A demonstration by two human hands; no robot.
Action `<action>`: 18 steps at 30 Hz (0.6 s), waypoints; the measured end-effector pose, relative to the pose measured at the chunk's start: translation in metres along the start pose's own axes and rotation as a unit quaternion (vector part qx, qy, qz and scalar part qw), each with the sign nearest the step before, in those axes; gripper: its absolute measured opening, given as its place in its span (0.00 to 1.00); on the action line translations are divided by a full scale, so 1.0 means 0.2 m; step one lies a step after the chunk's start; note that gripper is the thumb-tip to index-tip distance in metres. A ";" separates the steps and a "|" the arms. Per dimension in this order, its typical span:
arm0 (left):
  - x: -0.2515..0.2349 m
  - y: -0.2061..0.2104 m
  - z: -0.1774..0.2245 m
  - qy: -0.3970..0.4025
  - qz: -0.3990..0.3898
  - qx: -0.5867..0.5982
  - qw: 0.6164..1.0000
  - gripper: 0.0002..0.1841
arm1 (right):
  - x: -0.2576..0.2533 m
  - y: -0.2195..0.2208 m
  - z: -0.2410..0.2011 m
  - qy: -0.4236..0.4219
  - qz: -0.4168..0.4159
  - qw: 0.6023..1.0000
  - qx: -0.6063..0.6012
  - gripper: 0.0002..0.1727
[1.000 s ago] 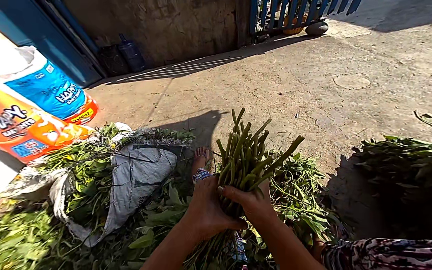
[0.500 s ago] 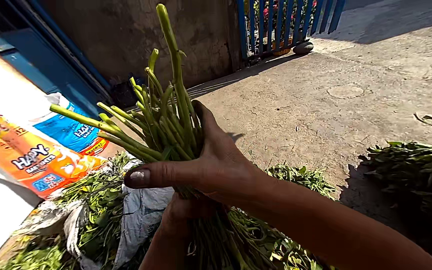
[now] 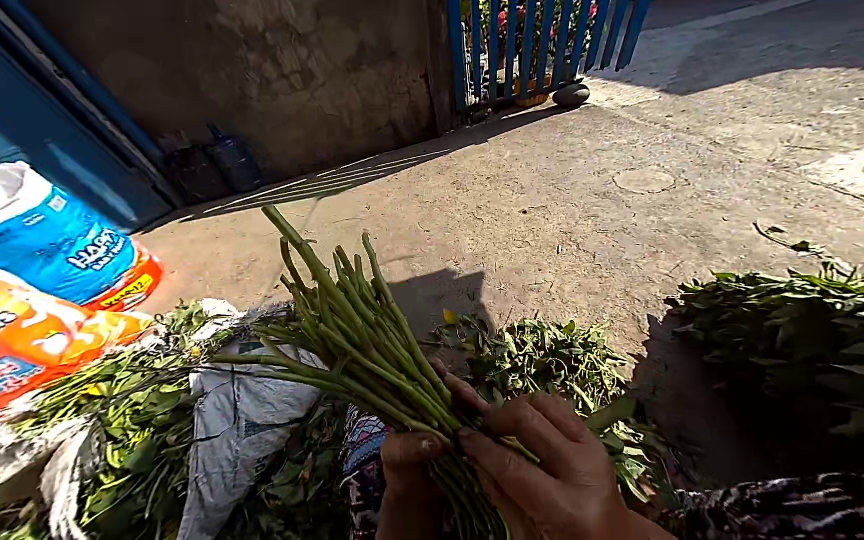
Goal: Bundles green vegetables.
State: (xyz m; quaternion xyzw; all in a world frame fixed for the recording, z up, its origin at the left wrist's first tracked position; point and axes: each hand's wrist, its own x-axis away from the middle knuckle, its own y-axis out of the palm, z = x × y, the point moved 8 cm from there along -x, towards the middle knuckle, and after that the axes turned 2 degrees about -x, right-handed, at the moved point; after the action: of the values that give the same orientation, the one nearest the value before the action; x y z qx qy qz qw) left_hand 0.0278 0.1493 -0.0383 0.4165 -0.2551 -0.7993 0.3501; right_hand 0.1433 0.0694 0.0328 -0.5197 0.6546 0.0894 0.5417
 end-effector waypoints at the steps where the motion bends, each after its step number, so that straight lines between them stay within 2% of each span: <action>1: 0.00 -0.01 -0.01 0.002 -0.001 0.018 1.000 0.29 | 0.01 0.02 0.00 -0.010 0.004 1.000 0.021 0.08; 3: 0.01 -0.05 -0.03 0.009 0.007 0.046 0.999 0.28 | 0.02 0.08 0.03 -0.005 -0.023 1.000 0.008 0.08; 5: 0.03 -0.13 -0.01 0.025 0.046 0.034 0.998 0.25 | -0.01 0.13 0.10 0.050 -0.129 0.986 -0.095 0.11; 7: 0.00 -0.19 0.11 0.063 0.067 -0.002 0.996 0.25 | -0.09 0.16 0.24 0.142 -0.243 0.920 -0.272 0.11; 8: -0.04 -0.21 0.21 0.092 0.073 -0.019 0.993 0.25 | -0.13 0.15 0.34 0.178 -0.251 0.889 -0.340 0.10; 10: -0.10 -0.28 0.47 0.168 0.090 -0.081 0.978 0.26 | -0.15 0.14 0.62 0.251 -0.217 0.865 -0.377 0.11; 12: -0.08 -0.45 0.77 0.227 0.117 -0.215 0.942 0.25 | 0.01 0.16 0.97 0.361 -0.201 0.866 -0.282 0.12; 14: 0.04 -0.68 1.02 0.263 0.157 -0.325 0.895 0.24 | 0.36 0.21 1.33 0.478 -0.236 0.837 -0.120 0.12; 16: 0.11 -0.67 1.10 0.280 0.197 -0.396 0.852 0.20 | 0.78 0.28 1.58 0.558 -0.324 0.763 0.040 0.13; 18: 0.13 -0.59 1.05 0.264 0.214 -0.432 0.836 0.22 | 1.09 0.34 1.64 0.605 -0.410 0.670 0.129 0.14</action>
State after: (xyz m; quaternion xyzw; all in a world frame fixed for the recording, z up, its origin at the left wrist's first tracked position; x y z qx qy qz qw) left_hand -0.2015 0.2276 -0.0231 0.3530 0.1353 -0.5934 0.7106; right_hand 0.3199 0.1960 -0.3031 -0.6012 0.5648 -0.5609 0.0704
